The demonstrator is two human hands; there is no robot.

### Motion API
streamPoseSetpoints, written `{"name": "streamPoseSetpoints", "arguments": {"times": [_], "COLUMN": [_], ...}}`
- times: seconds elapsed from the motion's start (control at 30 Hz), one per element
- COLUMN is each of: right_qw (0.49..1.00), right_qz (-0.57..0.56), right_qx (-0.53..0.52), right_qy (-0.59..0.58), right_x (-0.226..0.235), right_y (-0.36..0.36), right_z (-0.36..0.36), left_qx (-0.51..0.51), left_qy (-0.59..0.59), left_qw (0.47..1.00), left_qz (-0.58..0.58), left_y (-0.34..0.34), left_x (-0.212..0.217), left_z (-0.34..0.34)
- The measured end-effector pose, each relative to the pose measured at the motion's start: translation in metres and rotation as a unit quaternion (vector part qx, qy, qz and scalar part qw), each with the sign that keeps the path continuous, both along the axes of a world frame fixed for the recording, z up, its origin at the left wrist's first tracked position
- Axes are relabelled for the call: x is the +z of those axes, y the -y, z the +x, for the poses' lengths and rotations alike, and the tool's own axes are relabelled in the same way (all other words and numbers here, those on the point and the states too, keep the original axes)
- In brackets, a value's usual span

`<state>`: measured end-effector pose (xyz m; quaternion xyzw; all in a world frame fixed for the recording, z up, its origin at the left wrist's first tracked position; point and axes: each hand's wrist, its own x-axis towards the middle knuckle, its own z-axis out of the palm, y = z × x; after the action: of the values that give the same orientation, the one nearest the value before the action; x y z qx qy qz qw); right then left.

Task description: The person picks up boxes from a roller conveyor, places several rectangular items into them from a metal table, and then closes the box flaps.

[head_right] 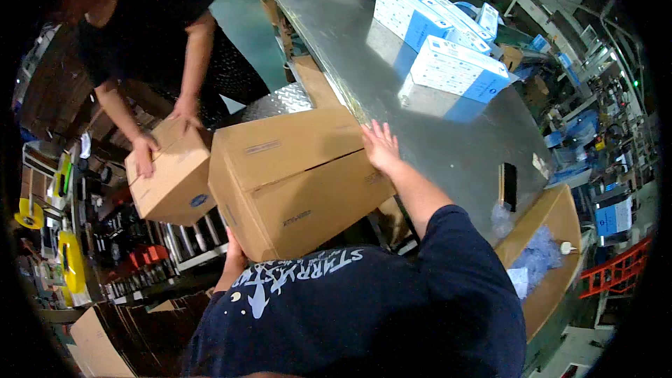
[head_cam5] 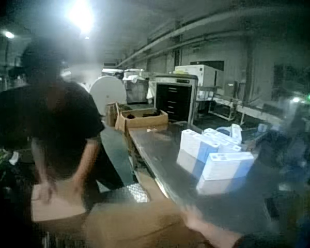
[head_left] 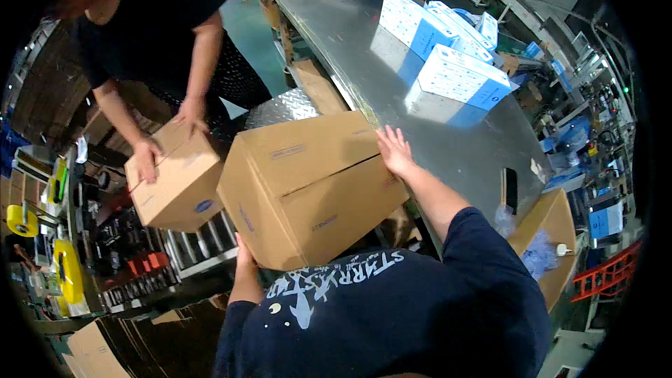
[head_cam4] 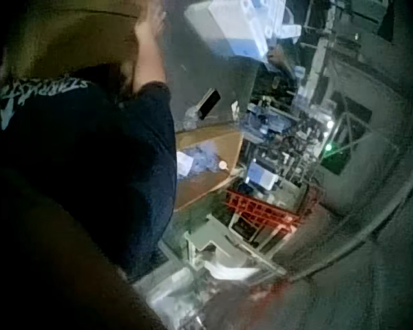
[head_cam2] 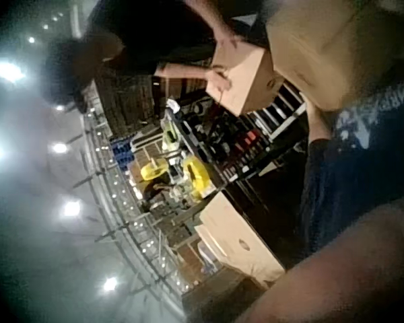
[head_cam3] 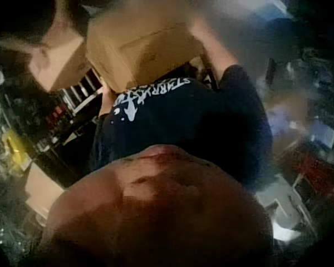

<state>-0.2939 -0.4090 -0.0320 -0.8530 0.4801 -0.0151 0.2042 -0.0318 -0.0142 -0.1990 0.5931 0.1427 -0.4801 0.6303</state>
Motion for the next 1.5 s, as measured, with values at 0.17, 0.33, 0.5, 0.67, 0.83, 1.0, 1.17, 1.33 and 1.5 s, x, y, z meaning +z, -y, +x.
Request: {"name": "streamPoseSetpoints", "arguments": {"times": [0.17,0.33,0.5,0.67,0.83,1.0,1.17,1.33,1.5], "right_qw": [0.998,0.989,0.987,0.885,0.714,0.89,0.989,0.97,0.956], "right_qz": [-0.044,-0.137,-0.161,0.258,0.569,0.185,-0.007,-0.183,-0.022], "right_qx": [-0.025,-0.029,-0.014,0.036,0.108,0.323,0.148,0.115,0.292], "right_qy": [-0.031,-0.057,-0.021,0.386,0.394,0.263,-0.029,0.108,-0.004], "right_x": [0.012,0.01,0.017,-0.02,0.054,0.123,0.092,-0.022,-0.049], "right_y": [-0.012,-0.006,-0.008,-0.068,-0.112,-0.081,0.0,0.009,-0.061], "right_z": [0.012,0.029,0.024,0.072,0.13,0.116,0.054,0.014,0.061], "left_qx": [-0.2,-0.122,0.073,0.176,-0.095,-0.684,-0.58,-0.426,-0.24], "left_qy": [0.132,0.044,0.004,0.335,0.503,0.323,0.577,0.627,0.399], "left_qw": [0.954,0.974,0.99,0.92,0.859,0.591,0.569,0.545,0.763], "left_qz": [0.181,0.187,-0.121,-0.103,-0.021,-0.281,0.083,0.358,0.448], "left_y": [-0.072,-0.05,-0.047,-0.083,-0.04,0.067,0.014,0.018,-0.013], "left_x": [-0.014,0.018,-0.009,0.173,0.326,0.296,0.198,0.167,0.103], "left_z": [0.021,0.01,0.016,0.093,0.083,-0.008,0.046,0.017,0.079]}}
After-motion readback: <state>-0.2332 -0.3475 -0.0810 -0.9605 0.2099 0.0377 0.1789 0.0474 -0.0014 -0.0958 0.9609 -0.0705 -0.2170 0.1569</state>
